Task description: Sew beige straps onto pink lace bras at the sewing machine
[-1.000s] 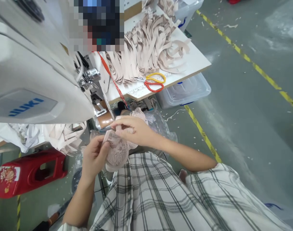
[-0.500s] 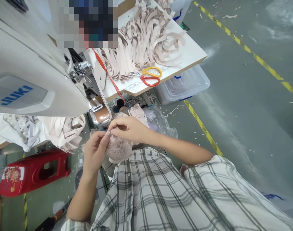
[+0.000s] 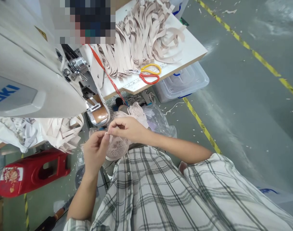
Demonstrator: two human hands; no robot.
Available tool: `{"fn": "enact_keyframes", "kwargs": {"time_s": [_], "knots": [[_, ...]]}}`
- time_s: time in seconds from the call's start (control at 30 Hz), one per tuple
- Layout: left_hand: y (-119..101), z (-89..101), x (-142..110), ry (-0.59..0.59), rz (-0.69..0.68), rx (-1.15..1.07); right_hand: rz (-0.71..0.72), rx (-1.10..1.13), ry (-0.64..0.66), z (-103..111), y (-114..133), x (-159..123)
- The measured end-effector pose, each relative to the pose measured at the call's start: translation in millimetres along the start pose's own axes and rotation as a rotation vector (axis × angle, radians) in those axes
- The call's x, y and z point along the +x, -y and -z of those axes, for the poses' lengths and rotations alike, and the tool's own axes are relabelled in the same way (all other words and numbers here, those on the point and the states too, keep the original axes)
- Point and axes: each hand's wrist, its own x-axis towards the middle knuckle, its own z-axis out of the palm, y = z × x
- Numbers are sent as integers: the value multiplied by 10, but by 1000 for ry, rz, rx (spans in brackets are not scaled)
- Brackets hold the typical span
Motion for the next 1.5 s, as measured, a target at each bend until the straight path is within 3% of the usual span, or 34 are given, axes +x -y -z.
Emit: {"fn": "enact_keyframes", "kwargs": {"time_s": [0.1,0.4,0.6,0.77,0.97,1.23,1.37,1.5], "knots": [[-3,-10,7,-25,41,-26,6,31,12,10,-37,-1],[-14,-12,33,-2,74,-49,52,-165,-45,11,7,-10],[9,1,52,-6,83,-109,-3,-37,-13,22,-76,-11],[64,-54,64,-100,135,-252,-28,70,20,-3,-116,-5],[56,-67,72,-1,273,-352,-12,4,-50,0,-64,-2],[41,-13,79,51,218,-272,-12,-40,-57,13,-97,-18],[5,-66,92,17,192,-251,-22,-22,-36,3,-93,-23],[83,-3,129,37,175,-230,-39,43,-57,7,-95,-10]]}}
